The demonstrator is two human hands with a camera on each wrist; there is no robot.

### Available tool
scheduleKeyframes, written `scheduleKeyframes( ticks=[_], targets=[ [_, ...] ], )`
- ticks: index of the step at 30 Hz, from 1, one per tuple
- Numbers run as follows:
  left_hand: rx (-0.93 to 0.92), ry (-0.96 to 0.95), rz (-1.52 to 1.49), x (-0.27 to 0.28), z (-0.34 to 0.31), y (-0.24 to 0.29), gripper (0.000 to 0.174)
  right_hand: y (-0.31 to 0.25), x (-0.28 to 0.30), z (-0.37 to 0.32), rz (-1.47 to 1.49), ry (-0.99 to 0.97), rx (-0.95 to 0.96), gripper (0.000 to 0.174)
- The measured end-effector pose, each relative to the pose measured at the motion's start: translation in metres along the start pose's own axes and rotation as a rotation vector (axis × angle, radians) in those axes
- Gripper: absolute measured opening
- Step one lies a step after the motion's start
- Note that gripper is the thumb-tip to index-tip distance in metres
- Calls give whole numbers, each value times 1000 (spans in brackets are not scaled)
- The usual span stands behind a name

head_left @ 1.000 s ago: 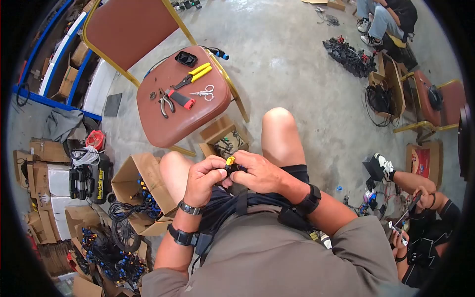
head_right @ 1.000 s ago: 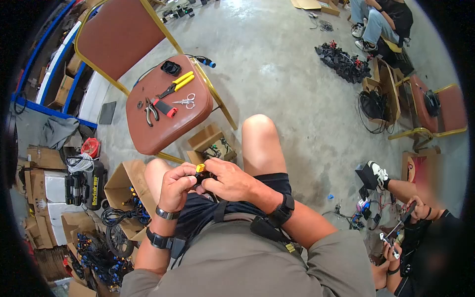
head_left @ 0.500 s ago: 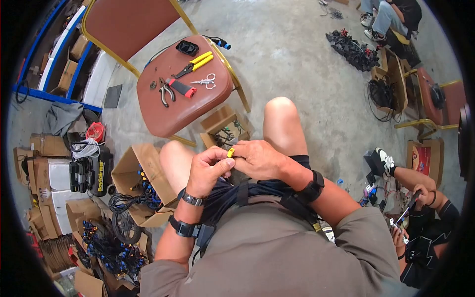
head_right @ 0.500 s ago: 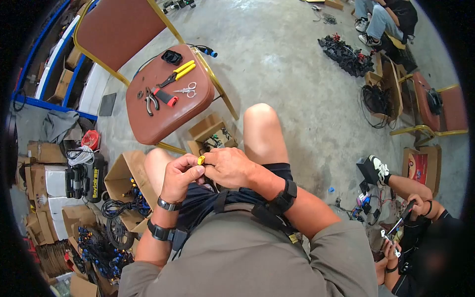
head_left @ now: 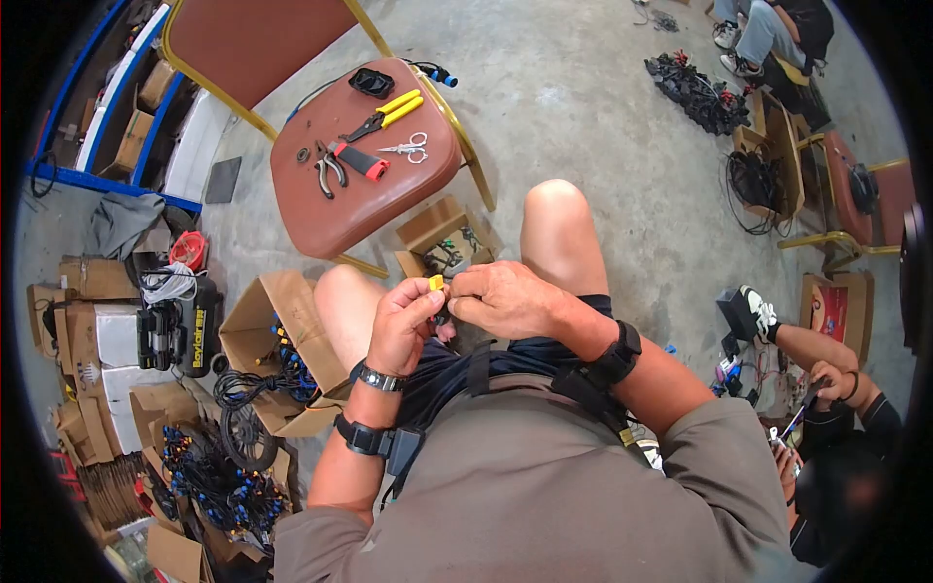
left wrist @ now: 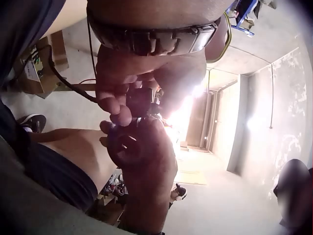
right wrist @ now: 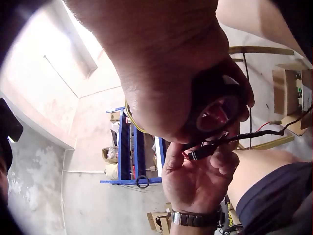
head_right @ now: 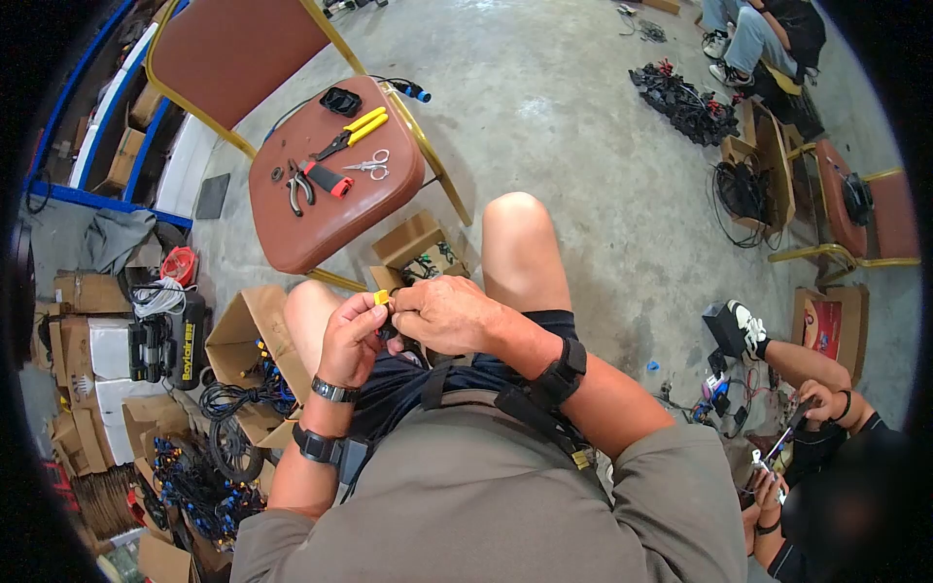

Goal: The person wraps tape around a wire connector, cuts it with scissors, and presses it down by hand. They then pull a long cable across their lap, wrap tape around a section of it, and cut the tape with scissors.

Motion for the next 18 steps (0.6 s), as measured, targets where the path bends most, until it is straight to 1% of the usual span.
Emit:
scheduleKeyframes(
  ticks=[1,2,4,6,9,11,12,14,15,17,18],
  targets=[
    [17,-33,22,4,1,-3,15,0,0,0,8,-40,-49,30],
    [34,-65,43,5,2,-5,15,-1,0,-1,9,-41,-49,30],
    [46,-49,59,6,2,-5,15,-1,-2,-2,46,-73,-91,35],
    [59,-34,76,7,1,-5,15,0,-2,-2,55,-73,-100,36],
    [97,-58,40,8,0,-4,15,4,-2,0,109,-84,-110,40],
    [106,-100,86,4,-2,-2,18,6,2,2,146,-92,-108,41],
    [99,-104,81,3,-2,-1,18,8,3,2,145,-110,-129,42],
    [-62,-231,245,-3,-6,5,24,12,2,1,138,-134,-157,43],
    [-70,-231,235,-4,-6,6,24,14,3,3,163,-147,-153,44],
    [-40,-210,270,-4,-8,6,32,24,-3,4,175,-162,-166,45],
    [-72,-218,275,-5,-8,6,35,30,-11,6,246,-156,-127,45]
  ],
)
Point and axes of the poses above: each hand's wrist, its own z-axis towards the middle knuckle, its own x-axis out of the back of the hand, y = z × x, the point moved 5 cm from there along z, towards the middle knuckle, and after that the axes turned 10 degrees about -x, right-handed, at the moved point
